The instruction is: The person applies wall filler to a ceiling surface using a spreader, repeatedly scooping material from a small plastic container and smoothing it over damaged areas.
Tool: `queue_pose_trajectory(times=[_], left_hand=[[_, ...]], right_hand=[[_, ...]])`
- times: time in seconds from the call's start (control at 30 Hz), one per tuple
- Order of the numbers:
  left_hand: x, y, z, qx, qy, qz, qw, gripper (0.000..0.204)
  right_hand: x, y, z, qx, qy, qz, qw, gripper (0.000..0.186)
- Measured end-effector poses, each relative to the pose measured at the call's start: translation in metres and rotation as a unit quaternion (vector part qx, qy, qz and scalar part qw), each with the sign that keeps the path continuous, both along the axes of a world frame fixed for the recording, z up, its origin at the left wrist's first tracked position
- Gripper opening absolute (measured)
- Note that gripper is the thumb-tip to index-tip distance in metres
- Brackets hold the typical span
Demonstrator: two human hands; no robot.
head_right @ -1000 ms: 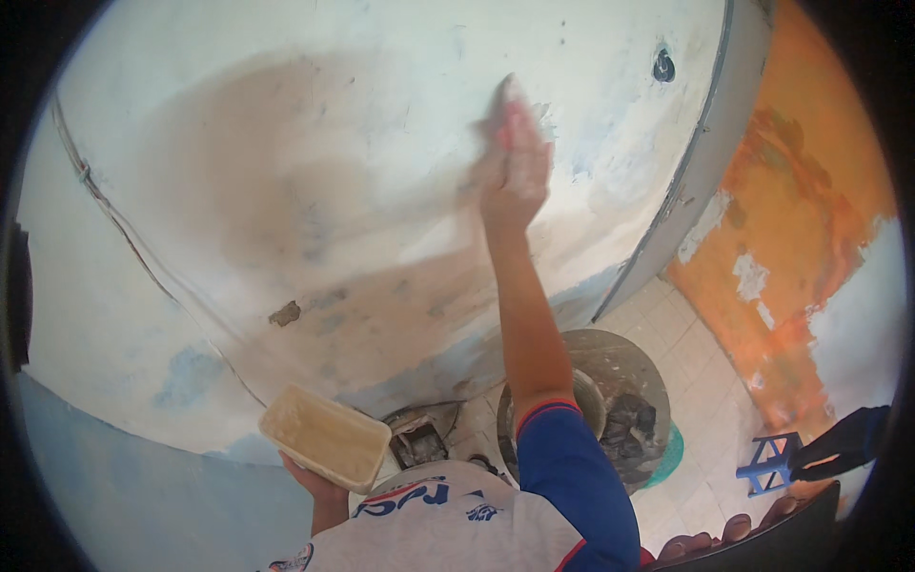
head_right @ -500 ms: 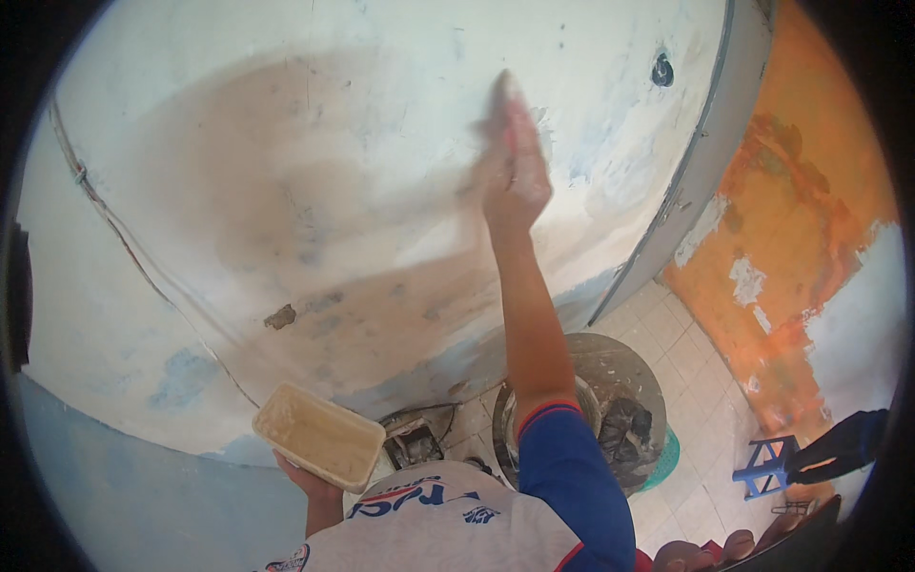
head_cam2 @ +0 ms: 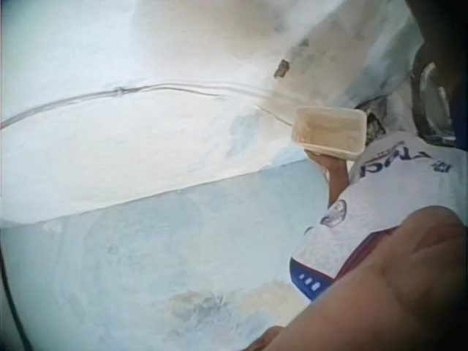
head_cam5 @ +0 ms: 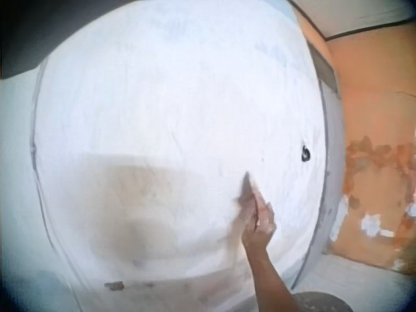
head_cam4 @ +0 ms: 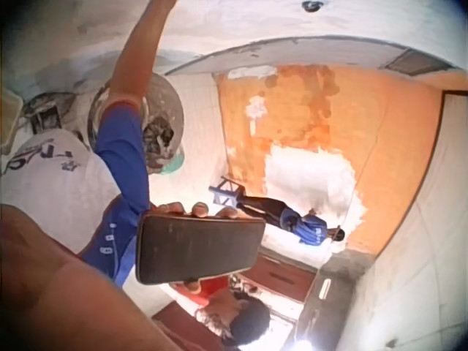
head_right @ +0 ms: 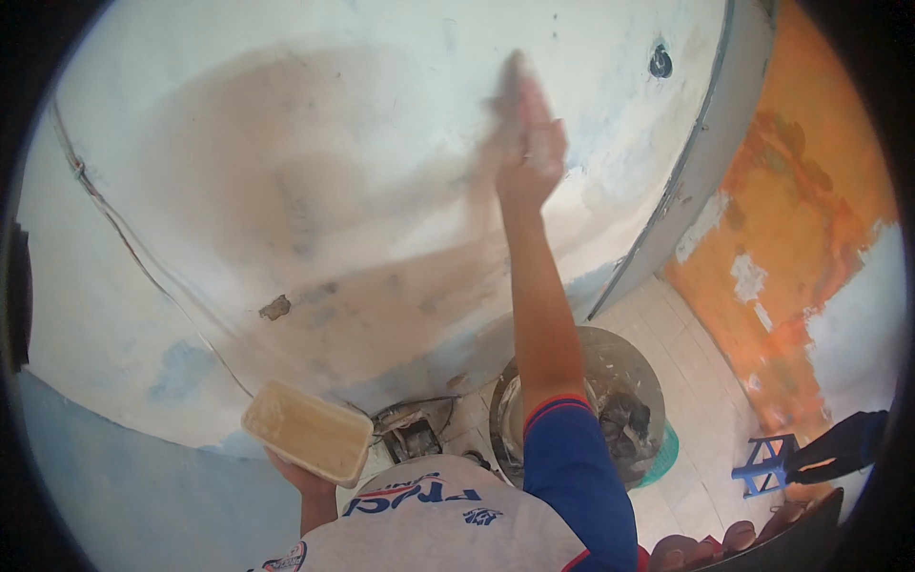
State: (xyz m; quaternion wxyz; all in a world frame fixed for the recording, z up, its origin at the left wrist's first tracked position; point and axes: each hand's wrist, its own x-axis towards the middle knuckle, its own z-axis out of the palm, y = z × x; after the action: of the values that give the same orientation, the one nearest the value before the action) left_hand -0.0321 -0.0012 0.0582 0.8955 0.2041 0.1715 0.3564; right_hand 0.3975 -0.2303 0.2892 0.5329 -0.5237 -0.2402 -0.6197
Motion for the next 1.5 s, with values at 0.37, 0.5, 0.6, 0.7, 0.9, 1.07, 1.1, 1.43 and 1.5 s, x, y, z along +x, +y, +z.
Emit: queue_pose_trajectory(times=[0.37,0.5,0.6,0.7,0.9,1.07,1.1,1.43,1.5], left_hand=[[0.008,-0.011,0.002,0.005,-0.033,-0.040,0.999,0.071],[0.003,-0.011,-0.005,0.002,-0.031,-0.042,0.999,0.072],[0.007,-0.015,0.001,0.002,-0.029,-0.051,0.998,0.072],[0.007,-0.016,-0.003,0.007,-0.036,-0.046,0.998,0.073],[-0.001,-0.003,-0.029,0.019,-0.030,-0.058,0.998,0.078],[-0.004,-0.004,-0.032,0.025,-0.017,-0.053,0.998,0.078],[-0.004,-0.005,-0.031,0.031,-0.011,-0.053,0.998,0.078],[0.008,-0.005,-0.023,0.011,-0.027,-0.071,0.997,0.077],[0.004,-0.005,-0.027,0.005,-0.031,-0.071,0.997,0.077]], right_hand=[[-0.065,0.035,-0.047,-0.114,-0.053,-0.018,0.992,0.033],[-0.012,0.002,-0.016,-0.013,-0.012,-0.080,0.997,0.029],[0.004,0.005,-0.026,-0.082,0.016,-0.107,0.991,0.041],[-0.045,0.053,-0.040,-0.096,-0.117,0.033,0.988,0.042],[-0.070,0.031,-0.036,-0.107,-0.013,0.018,0.994,0.028],[0.007,-0.016,-0.009,-0.007,0.058,-0.075,0.995,0.028],[0.008,-0.011,-0.018,-0.008,0.058,-0.076,0.995,0.028],[-0.050,0.017,-0.044,-0.055,0.056,0.014,0.997,0.034],[-0.024,0.002,-0.020,0.051,0.040,-0.010,0.998,0.032]])
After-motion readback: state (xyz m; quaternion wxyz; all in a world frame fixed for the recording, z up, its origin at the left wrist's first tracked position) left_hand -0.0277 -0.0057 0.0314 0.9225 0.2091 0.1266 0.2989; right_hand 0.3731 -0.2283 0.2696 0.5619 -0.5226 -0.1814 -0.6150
